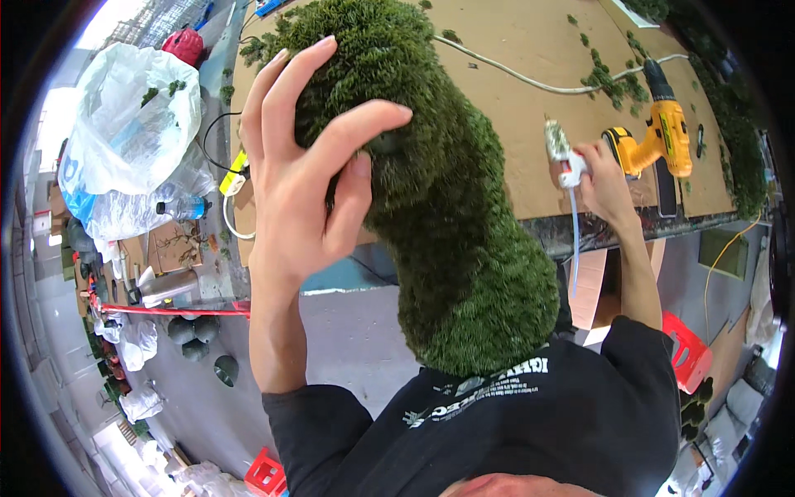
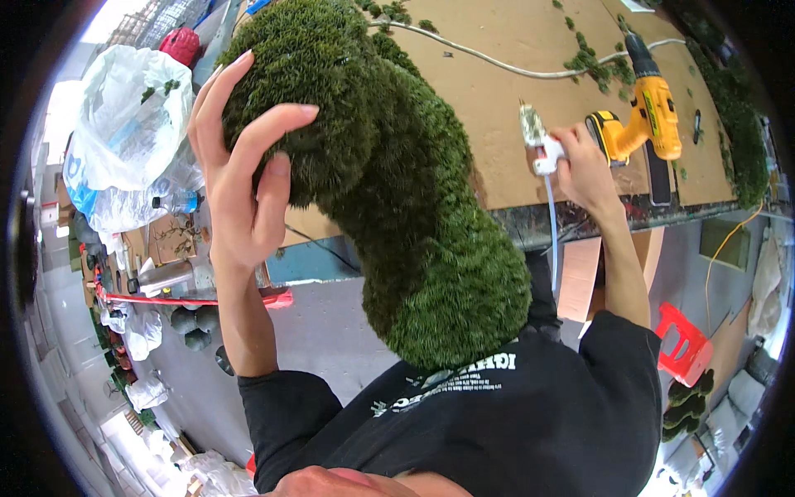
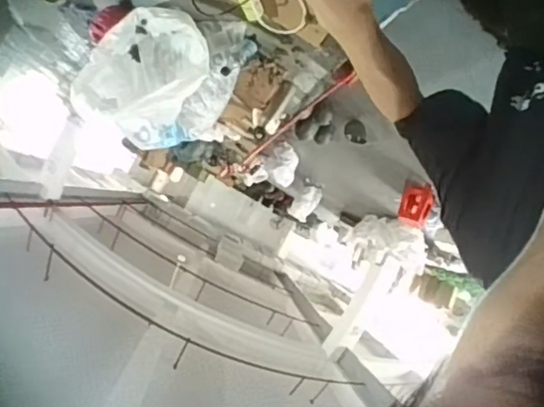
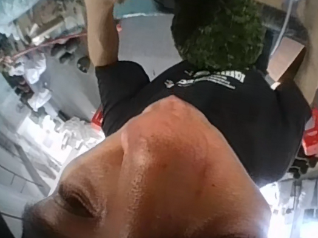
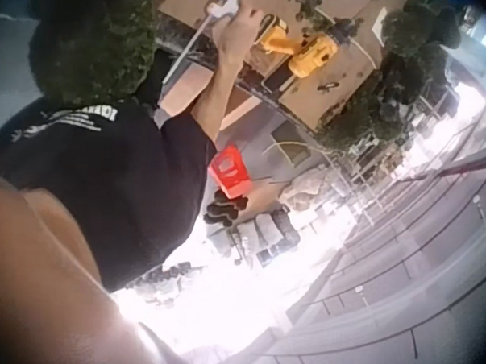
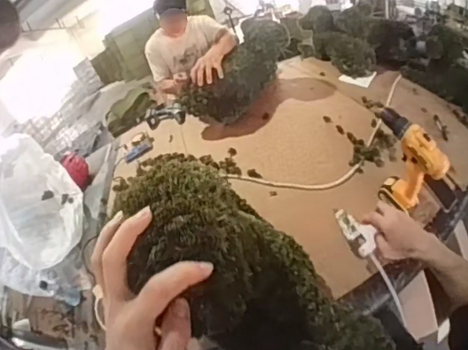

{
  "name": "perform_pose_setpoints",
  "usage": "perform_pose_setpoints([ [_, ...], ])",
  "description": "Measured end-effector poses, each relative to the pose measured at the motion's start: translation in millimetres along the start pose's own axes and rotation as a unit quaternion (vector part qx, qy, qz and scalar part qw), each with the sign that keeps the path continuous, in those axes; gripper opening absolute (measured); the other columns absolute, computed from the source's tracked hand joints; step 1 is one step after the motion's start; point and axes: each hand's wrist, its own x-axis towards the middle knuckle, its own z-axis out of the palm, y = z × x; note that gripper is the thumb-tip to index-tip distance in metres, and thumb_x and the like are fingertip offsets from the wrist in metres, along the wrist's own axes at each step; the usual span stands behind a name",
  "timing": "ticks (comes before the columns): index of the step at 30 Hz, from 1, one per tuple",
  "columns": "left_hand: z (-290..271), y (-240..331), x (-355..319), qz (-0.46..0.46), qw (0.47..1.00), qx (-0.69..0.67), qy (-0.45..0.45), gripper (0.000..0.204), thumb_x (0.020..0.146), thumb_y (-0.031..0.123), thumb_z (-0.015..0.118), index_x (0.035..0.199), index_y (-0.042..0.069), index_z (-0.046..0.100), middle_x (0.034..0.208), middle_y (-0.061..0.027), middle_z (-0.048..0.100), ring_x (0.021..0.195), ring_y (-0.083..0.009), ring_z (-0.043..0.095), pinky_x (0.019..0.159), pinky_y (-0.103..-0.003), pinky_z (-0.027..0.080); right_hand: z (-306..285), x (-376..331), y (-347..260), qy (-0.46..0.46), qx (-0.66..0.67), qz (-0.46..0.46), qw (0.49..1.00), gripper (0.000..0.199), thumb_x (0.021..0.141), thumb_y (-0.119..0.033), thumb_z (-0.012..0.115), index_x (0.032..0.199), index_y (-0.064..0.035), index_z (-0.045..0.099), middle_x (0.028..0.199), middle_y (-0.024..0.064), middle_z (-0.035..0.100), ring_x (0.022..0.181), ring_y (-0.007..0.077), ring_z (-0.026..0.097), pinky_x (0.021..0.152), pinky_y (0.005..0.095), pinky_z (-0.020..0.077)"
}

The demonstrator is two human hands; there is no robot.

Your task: Using an electric drill and hot glue gun to assemble parts of a moss-covered animal-shaped decorative item.

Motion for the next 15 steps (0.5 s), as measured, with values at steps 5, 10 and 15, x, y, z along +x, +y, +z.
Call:
perform_pose_setpoints([
  [5,-1,2,-3,0.013,1.0,0.007,0.018,0.041,0.083,0.002,0.056,0.118,0.012,0.075,0.154,-0.0202,0.047,0.143,-0.0389,0.04,0.119,-0.047,0.025,-20,5,-61,0.135,0.223,-0.011,0.965,0.032,0.09,0.0,0.061,0.121,-0.0005,0.064,0.097,0.0069,0.061,0.087,0.0154,0.059,0.077,0.0282,0.0486],
  [10,-1,3,-3,0.025,0.999,0.017,0.023,0.041,0.085,0.004,0.056,0.12,0.013,0.074,0.155,-0.0182,0.046,0.143,-0.0372,0.039,0.119,-0.046,0.026,-27,-14,-172,0.125,0.523,-0.035,0.842,0.026,0.098,-0.006,0.058,0.121,0.0055,0.065,0.093,0.0034,0.067,0.083,0.0097,0.063,0.071,0.0254,0.0521],
  [15,-10,9,-3,-0.022,1.0,0.001,-0.018,0.04,0.086,0.006,0.058,0.123,0.016,0.069,0.155,-0.0232,0.039,0.145,-0.0478,0.029,0.12,-0.058,0.02,-39,-11,-230,0.072,0.435,-0.095,0.893,0.021,0.089,0.002,0.064,0.11,0.003,0.066,0.092,0.0109,0.068,0.082,0.0199,0.068,0.073,0.0295,0.0544],
])
